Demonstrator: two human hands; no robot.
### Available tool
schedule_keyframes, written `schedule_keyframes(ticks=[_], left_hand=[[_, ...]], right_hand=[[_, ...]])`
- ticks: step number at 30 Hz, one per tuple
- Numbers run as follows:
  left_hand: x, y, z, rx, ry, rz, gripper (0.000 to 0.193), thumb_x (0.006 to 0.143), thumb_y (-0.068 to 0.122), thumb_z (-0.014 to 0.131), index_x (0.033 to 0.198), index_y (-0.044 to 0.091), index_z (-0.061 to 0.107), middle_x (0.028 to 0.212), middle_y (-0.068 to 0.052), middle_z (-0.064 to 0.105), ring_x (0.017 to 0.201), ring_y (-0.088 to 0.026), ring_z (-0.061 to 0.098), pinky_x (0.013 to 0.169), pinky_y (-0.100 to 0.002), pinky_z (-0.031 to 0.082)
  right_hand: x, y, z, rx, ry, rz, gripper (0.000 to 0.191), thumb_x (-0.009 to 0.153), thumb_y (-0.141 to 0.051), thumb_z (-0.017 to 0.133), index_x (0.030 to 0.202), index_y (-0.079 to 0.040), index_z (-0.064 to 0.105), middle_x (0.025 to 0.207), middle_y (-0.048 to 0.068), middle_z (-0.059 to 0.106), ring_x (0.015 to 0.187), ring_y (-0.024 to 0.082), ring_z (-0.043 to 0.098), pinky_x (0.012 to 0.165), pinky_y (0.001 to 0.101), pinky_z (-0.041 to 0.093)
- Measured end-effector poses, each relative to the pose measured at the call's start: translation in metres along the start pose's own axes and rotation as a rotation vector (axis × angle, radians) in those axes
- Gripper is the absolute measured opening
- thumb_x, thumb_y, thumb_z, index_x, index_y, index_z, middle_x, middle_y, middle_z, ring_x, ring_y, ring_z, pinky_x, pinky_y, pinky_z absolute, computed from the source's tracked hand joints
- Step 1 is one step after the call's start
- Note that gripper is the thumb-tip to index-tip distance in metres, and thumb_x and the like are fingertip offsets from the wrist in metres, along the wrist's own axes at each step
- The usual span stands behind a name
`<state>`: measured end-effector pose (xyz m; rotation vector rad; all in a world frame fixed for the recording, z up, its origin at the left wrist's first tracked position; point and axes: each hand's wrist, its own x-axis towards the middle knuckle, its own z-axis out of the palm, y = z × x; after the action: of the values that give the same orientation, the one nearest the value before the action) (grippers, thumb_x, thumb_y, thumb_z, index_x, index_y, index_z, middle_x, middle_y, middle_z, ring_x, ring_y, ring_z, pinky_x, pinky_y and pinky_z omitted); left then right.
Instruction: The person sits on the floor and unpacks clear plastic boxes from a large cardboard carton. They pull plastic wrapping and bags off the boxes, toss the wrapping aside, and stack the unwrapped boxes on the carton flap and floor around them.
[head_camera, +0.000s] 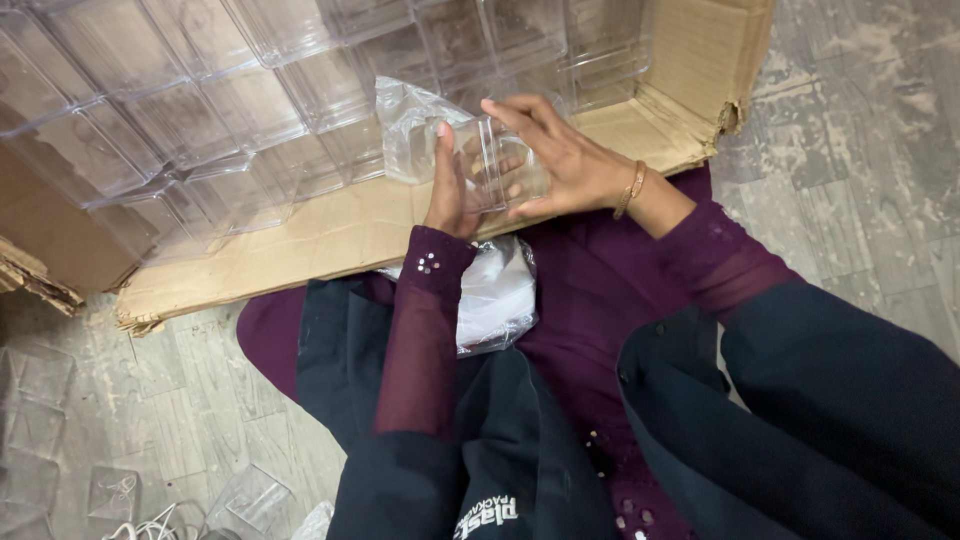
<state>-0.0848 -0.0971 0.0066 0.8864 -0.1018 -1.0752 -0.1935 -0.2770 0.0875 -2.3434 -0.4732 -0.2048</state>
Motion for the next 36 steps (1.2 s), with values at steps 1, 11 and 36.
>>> schedule_keyframes(ticks=[1,11,36], left_hand=[[0.0,0.0,-0.001,0.003,-0.016,0.0,0.106,0.083,0.086,0.038,0.152,0.006,0.041,0.136,-0.014,0.054,0.117,-0.026,0.06,0.086,-0.044,0.058],[0.008,-0.005,-0.005,0.055,-0.034,-0.022,0.114,0.08,0.091,0.034,0.156,0.005,0.036,0.138,-0.025,0.052,0.12,-0.033,0.059,0.09,-0.046,0.057],[-0.063,0.027,0.094,0.186,-0.181,0.169,0.039,0.105,0.009,0.052,0.14,-0.008,0.057,0.133,-0.016,0.065,0.116,-0.023,0.067,0.104,-0.038,0.054]], right_hand=[[0.0,0.0,-0.001,0.002,0.001,-0.008,0.121,0.074,-0.034,0.094,0.166,-0.014,0.018,0.154,0.018,0.032,0.143,0.038,0.044,0.118,0.0462,0.044],[0.007,-0.005,0.003,0.086,-0.007,0.001,0.116,0.08,-0.033,0.09,0.166,-0.014,0.016,0.158,0.022,0.031,0.143,0.037,0.046,0.116,0.0444,0.049],[-0.088,-0.076,-0.032,-0.199,0.606,0.446,0.038,0.092,-0.003,0.079,0.127,-0.003,0.065,0.12,0.017,0.066,0.111,0.03,0.064,0.095,0.0384,0.053]])
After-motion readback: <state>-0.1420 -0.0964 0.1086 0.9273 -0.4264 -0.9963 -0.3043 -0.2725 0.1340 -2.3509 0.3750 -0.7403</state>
